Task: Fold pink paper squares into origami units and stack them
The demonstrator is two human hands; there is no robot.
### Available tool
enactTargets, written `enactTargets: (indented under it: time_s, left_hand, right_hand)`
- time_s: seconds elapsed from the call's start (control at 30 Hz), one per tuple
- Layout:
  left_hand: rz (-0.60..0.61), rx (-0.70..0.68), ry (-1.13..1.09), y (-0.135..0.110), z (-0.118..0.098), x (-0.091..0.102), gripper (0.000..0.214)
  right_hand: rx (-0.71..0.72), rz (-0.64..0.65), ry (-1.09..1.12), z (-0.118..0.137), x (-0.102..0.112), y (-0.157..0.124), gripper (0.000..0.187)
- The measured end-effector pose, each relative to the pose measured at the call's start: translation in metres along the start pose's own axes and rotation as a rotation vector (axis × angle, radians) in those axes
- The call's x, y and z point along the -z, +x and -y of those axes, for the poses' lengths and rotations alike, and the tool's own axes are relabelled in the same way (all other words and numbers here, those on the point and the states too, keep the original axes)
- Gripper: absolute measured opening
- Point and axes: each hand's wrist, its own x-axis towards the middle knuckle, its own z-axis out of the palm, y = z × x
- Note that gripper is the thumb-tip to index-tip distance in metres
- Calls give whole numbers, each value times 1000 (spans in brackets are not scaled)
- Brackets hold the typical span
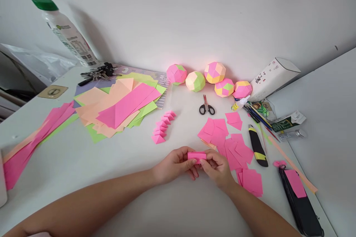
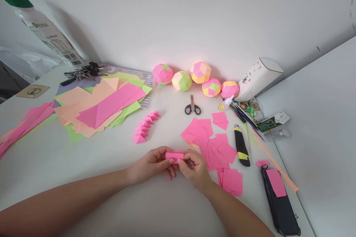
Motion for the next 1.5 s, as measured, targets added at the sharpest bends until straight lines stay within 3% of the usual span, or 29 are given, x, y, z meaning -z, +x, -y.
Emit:
enactTargets:
  time_s: [0.37,0.5,0.63,1.5]
  left_hand:
    - [-51,6,11,0,7,-1,31]
    - [-50,13,9,0,5,-1,31]
    - [-45,8,5,0,5,-1,30]
    - [34,17,112,-1,2,-2,29]
  right_hand:
    - [-75,-48,56,-3,-3,-3,11]
    - [-64,-24,48,0,-3,-1,31]
    - [-81,38,-65,3,-1,1,14]
    - [-129,28,12,5,3,3,17]
